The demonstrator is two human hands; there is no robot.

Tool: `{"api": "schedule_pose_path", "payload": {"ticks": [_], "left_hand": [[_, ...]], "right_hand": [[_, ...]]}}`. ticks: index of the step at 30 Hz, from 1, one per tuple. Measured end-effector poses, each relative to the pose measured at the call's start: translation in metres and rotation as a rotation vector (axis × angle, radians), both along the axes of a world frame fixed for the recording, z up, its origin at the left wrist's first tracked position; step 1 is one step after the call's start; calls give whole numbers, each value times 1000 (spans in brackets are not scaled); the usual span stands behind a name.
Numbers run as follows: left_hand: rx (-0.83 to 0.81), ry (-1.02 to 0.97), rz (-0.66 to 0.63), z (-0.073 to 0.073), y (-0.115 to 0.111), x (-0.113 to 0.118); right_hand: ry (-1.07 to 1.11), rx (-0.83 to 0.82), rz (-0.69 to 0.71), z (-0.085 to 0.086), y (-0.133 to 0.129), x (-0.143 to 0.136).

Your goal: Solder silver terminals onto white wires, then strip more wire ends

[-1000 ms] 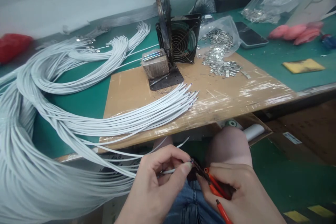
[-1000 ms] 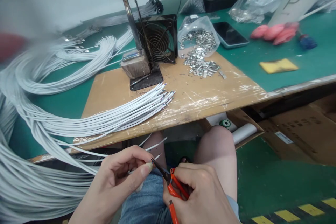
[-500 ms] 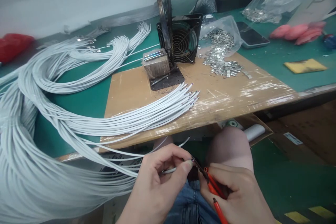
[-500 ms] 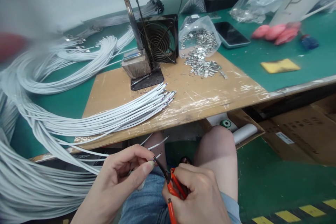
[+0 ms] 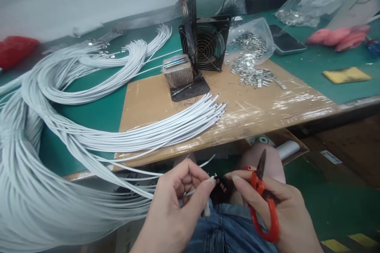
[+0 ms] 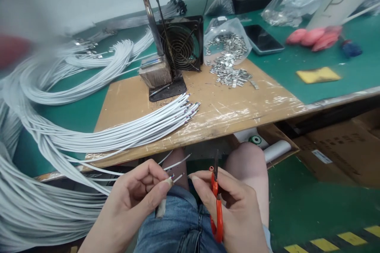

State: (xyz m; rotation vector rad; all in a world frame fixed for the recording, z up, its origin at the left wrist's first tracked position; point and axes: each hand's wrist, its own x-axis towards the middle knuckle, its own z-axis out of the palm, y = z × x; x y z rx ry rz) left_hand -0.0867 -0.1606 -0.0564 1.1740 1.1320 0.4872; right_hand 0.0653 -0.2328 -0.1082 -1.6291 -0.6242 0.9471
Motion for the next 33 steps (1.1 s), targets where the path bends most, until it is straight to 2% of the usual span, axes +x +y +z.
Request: {"api": "schedule_pose_path", "payload": {"ticks": [7,14,17,19,21,26,33], "left_hand": [[47,25,-16,-6,-5,0],[80,16,-107,-9,-6,-4],[88,-11,-125,-8,-6,-5],[54,-22,-118,-7,-5,-6],[-18,-25,-106,-5,-5,-7],[-158,-71,-77,-2,-3,-9],[-203,-143,-31,-3,-3,-9]], "right_hand": [[59,194,72,5,11,-12],[-311,420,34,5,14,-15],[-291,324,-113,7,13,-11],[-168,174,-237,8,13,-6],[-47,48,-279,8,11,-2],[75,-5,-169,1,6,-3],[-28,32,-3,-2,3,-9]]}}
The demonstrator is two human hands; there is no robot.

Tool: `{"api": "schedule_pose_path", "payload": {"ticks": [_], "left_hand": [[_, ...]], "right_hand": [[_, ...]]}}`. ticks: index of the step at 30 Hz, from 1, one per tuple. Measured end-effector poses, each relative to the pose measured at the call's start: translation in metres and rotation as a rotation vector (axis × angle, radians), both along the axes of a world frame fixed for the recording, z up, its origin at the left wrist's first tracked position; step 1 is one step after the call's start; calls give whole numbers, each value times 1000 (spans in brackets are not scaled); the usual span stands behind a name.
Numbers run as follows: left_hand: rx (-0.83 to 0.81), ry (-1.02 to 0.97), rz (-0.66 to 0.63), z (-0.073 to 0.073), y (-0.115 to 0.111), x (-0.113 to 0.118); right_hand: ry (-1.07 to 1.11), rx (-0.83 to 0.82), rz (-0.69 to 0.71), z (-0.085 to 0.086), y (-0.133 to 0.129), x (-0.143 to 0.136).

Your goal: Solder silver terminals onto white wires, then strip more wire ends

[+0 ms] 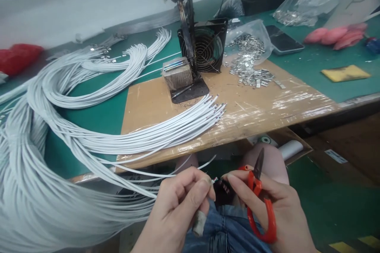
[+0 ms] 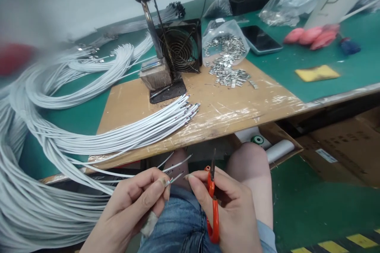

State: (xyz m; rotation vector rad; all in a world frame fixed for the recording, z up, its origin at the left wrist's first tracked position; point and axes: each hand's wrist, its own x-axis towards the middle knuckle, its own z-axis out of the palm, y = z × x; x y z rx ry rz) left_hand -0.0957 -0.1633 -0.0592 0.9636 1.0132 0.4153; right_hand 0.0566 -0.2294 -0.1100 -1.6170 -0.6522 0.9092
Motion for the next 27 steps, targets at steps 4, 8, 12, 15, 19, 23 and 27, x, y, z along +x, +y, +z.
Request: {"api": "schedule_pose_path", "payload": {"ticks": [4,8,12,15,19,23,27], "left_hand": [[57,-33,40,-2,-1,2],[70,-39,69,-2,-1,2],[82,-49,63,-2,0,1],[91,-40,79,-2,0,1],[87,-47,84,-1,-1,1],[86,-49,93,0,-2,0],[72,-57,101,0,-2,0]], "right_hand": [[-32,76,82,5,0,-2],[-255,80,203,1,-6,0],[-466,53,362,-11,-16,4],[-532,69,363,-18,-18,3],[-583,110,344,-20,-16,1],[-601,131,400,-23,-14,3],[-589,135,402,-25,-14,2]]}}
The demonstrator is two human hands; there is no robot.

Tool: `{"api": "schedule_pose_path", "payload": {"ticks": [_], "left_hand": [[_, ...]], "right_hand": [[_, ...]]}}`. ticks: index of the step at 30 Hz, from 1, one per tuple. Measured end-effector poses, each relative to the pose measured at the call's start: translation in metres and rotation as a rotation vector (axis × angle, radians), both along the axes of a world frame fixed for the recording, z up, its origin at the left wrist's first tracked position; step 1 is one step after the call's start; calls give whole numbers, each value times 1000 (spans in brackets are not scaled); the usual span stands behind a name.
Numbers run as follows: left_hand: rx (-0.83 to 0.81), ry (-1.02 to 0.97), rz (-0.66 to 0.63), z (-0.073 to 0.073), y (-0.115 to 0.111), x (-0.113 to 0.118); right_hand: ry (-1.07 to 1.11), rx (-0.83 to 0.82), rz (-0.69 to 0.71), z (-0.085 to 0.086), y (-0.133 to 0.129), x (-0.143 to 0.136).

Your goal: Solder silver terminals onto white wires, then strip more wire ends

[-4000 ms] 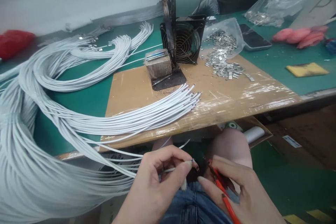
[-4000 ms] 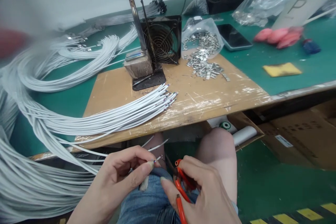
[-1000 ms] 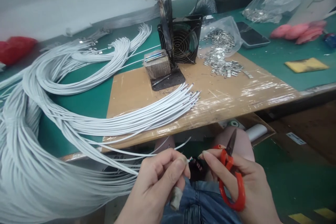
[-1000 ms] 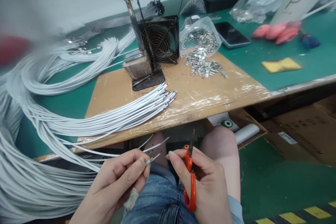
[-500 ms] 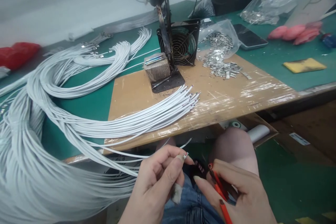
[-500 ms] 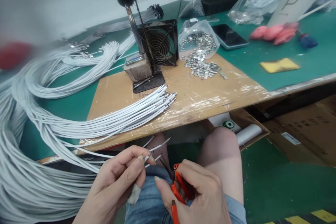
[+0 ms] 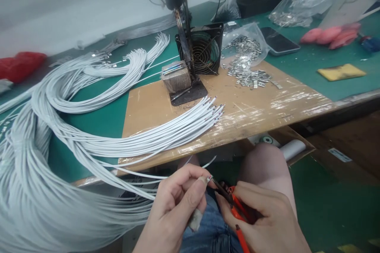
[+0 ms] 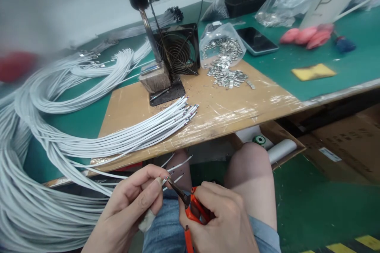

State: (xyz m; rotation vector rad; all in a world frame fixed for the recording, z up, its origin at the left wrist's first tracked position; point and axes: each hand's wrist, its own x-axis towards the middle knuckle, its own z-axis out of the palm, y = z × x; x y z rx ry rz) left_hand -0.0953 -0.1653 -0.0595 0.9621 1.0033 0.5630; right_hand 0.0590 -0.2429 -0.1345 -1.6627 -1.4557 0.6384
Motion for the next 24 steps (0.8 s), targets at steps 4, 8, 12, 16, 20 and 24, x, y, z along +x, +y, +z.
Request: {"api": "schedule_pose_path", "payload": {"ticks": [4,8,12,16,20,24], "left_hand": [[2,2,6,-1,0,0],[18,21,4,-1,0,-1],[15,21,4,-1,0,-1],[7,6,13,-1,0,0],[-10,2,18,-1,0,0],[1,14,21,-1,0,-1]], "right_hand": [[-3,21,-33,3,1,-2],[-40,41,6,4,2,1],[-45,37,30,2,1,4],[-51,67,36,1,2,4],[-77,125,26,4,6,3],[-109,155,16,5,7,3]]}}
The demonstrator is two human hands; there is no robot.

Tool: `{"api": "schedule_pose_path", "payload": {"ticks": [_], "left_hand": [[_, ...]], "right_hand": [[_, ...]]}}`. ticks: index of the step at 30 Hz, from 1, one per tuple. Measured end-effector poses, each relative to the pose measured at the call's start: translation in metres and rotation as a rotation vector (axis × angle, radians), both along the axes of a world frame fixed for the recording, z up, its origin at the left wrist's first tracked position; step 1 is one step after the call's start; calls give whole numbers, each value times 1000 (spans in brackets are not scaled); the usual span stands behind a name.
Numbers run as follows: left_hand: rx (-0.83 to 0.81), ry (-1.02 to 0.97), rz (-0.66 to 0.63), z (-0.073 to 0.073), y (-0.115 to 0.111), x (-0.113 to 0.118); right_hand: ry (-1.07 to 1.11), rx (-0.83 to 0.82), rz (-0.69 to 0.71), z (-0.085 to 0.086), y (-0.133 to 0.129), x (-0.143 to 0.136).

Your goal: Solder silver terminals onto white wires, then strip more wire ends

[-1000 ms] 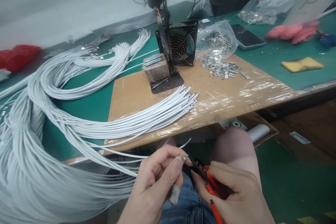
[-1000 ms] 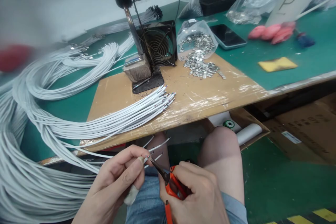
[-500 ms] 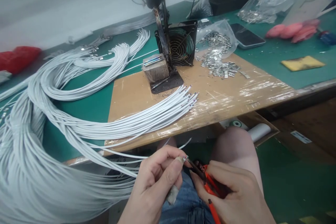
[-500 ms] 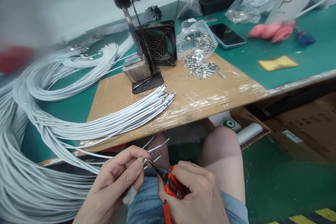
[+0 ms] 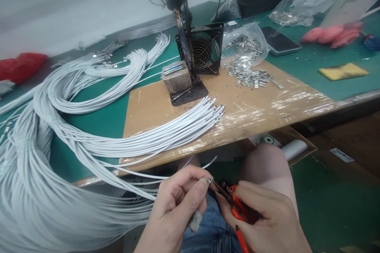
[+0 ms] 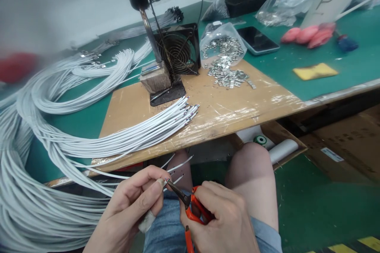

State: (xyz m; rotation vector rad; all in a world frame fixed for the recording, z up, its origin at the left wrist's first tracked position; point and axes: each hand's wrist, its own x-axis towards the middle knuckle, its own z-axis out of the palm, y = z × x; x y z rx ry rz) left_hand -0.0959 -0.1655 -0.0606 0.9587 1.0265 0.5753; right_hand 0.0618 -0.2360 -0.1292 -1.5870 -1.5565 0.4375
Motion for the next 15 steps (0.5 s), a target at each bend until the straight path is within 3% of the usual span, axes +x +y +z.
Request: {"api": "schedule_pose_path", "payload": {"ticks": [10,15], "left_hand": [[23,23,5,-2,0,0],[32,31,7,-3,0,1]], "right_hand": [[-24,-21,-6,-1,-1,-1],[-121,52,-65,-1,-3,-3]]}}
